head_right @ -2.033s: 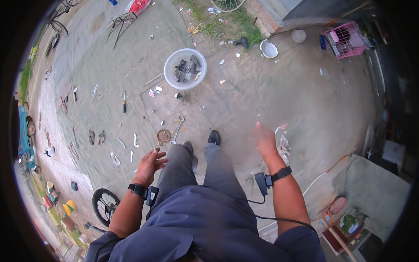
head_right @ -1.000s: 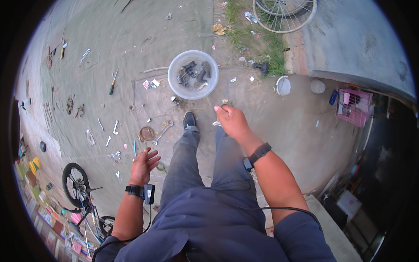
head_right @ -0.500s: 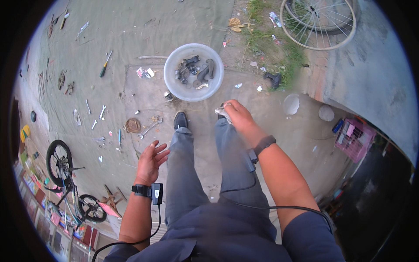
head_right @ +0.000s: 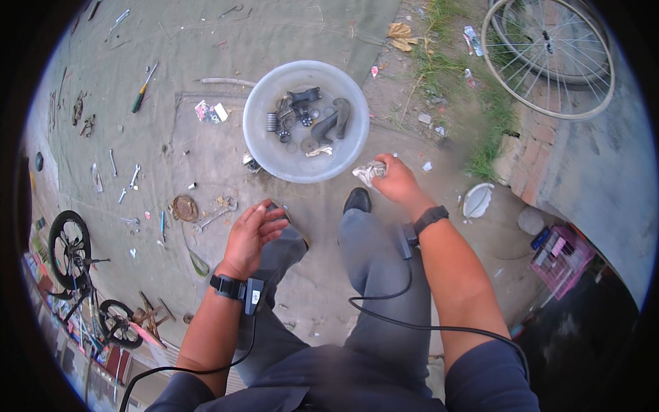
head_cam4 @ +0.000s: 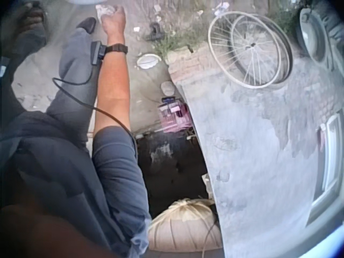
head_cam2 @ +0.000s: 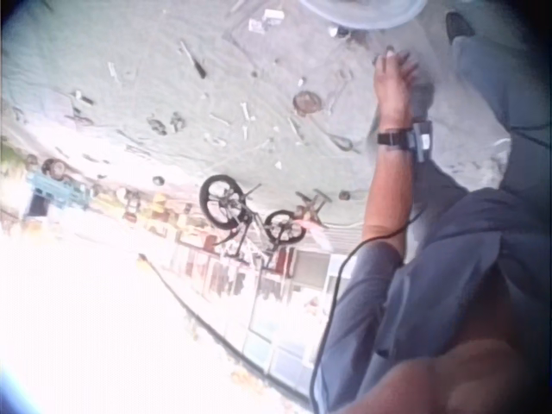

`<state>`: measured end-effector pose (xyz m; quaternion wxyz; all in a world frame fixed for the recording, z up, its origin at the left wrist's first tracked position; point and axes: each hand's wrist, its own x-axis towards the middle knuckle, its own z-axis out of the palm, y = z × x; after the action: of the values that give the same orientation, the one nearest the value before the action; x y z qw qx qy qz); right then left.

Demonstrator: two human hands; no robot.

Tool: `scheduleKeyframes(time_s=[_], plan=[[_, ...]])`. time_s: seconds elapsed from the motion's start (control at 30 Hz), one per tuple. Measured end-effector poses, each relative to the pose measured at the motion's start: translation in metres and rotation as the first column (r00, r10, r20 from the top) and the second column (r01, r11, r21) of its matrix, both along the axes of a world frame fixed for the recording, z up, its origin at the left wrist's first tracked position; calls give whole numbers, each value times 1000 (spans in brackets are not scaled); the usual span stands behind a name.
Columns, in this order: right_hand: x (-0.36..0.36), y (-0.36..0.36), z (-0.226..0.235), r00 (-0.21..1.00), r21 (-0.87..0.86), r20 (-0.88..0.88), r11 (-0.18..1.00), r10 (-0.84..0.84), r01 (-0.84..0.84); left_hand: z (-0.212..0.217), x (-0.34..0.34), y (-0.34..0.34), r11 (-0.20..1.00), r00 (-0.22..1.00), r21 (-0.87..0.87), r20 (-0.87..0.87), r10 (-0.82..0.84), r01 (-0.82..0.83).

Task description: The person assembles a bicycle by installing small parts into the handlebar stem, wiping the stem with a cloth, and attaching a spring and handlebar grip. The person retrieves parts from a white basin and places them onto the bicycle frame.

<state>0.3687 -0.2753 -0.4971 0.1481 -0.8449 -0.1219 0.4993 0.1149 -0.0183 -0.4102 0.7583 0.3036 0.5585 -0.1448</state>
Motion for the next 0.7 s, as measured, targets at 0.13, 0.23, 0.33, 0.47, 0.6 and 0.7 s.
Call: scheduleKeyframes(time_s=[0.13,0.23,0.33,0.47,0.6,0.7], plan=[[17,10,-43,979,26,109,984,174,-178,-33,15,9,998,999,47,19,34,-34],[34,16,-70,950,39,182,964,252,-263,-47,23,26,992,998,117,49,39,-45],[55,19,-93,934,31,194,950,299,-311,-53,33,44,977,998,209,56,32,-43],[77,15,-115,880,-62,142,892,452,-448,-53,46,65,944,988,321,156,18,-68],[94,19,-109,765,-185,74,762,640,-620,-49,51,78,916,974,387,225,16,-104],[109,46,-91,663,-289,0,635,749,-717,-48,50,84,879,967,466,253,-22,-102]])
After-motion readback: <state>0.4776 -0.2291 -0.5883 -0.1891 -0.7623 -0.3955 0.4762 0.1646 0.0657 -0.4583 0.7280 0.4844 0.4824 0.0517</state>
